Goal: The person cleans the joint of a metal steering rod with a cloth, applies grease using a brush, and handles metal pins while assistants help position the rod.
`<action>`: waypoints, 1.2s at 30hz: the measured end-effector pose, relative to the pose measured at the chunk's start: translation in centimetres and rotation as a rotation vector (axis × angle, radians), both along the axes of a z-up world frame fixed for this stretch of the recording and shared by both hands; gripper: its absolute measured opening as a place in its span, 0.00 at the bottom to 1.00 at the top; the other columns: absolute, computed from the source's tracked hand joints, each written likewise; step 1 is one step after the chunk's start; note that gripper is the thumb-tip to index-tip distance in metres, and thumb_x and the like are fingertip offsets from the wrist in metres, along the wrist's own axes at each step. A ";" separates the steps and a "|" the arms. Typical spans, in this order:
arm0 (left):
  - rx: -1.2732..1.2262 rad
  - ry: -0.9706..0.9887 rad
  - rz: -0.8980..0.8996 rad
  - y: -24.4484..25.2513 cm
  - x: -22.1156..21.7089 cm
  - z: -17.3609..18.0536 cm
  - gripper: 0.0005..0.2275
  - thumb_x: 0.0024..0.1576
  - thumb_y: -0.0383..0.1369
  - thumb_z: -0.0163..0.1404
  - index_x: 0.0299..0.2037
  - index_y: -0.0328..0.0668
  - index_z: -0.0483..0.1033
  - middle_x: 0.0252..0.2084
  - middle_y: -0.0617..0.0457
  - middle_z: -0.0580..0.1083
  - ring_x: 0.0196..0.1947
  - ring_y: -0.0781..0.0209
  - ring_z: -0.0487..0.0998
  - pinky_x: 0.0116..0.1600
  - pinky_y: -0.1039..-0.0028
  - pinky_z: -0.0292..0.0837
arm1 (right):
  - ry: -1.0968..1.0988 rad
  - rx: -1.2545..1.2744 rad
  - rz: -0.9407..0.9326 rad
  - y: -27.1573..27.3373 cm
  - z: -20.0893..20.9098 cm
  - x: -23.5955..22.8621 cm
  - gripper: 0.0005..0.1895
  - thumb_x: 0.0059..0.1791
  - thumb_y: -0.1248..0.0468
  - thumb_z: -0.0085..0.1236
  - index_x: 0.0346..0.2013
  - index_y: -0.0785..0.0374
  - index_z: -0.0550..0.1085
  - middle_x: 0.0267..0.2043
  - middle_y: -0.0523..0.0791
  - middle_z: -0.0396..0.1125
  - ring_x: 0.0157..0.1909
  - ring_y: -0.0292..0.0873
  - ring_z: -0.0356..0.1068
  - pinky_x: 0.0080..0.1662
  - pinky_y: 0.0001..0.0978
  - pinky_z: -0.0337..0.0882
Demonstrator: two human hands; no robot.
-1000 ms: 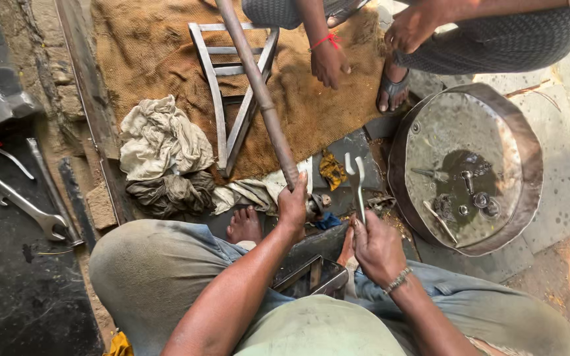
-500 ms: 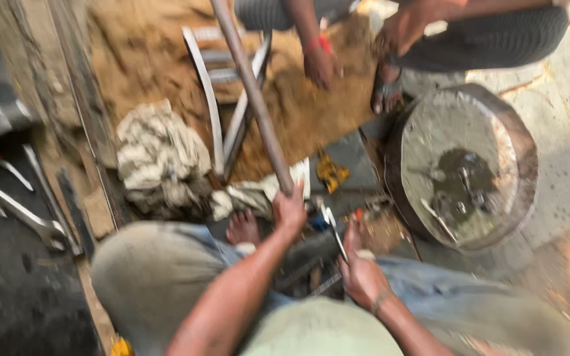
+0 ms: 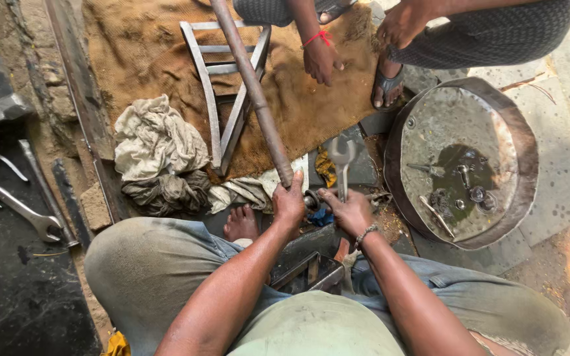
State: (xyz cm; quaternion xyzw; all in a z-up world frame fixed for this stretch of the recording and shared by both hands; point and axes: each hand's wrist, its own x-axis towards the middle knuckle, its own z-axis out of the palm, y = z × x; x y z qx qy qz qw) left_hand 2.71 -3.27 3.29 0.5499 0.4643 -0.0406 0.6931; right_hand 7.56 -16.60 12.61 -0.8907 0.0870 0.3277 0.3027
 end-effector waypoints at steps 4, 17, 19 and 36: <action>0.053 0.020 -0.035 0.5 0.4 0.4 0.23 0.59 0.55 0.52 0.39 0.38 0.75 0.26 0.50 0.74 0.24 0.63 0.74 0.28 0.68 0.69 | 0.119 0.295 -0.169 -0.2 -2.3 0.3 0.19 0.51 0.54 0.67 0.38 0.71 0.80 0.23 0.42 0.68 0.19 0.34 0.62 0.23 0.29 0.63; 0.145 -0.115 -0.004 -0.3 -0.1 1.2 0.12 0.52 0.36 0.61 0.35 0.39 0.71 0.23 0.54 0.76 0.19 0.67 0.74 0.22 0.73 0.70 | -0.058 0.339 0.149 -1.5 -0.8 0.2 0.13 0.51 0.64 0.58 0.49 0.64 0.77 0.40 0.46 0.76 0.40 0.38 0.75 0.44 0.31 0.74; 0.085 -0.109 0.021 -0.4 0.1 1.3 0.10 0.52 0.33 0.58 0.34 0.37 0.70 0.23 0.52 0.74 0.18 0.66 0.72 0.21 0.71 0.70 | 0.005 -0.126 0.133 -1.0 1.9 0.0 0.13 0.57 0.56 0.52 0.44 0.64 0.76 0.33 0.52 0.75 0.34 0.43 0.77 0.37 0.37 0.74; 0.377 -0.007 -0.044 -0.9 0.5 -1.6 0.14 0.47 0.33 0.59 0.40 0.33 0.73 0.30 0.41 0.78 0.28 0.53 0.80 0.36 0.62 0.75 | -0.689 0.001 0.400 -6.5 5.7 -8.1 0.17 0.52 0.67 0.47 0.56 0.61 0.72 0.31 0.55 0.71 0.32 0.53 0.72 0.37 0.46 0.72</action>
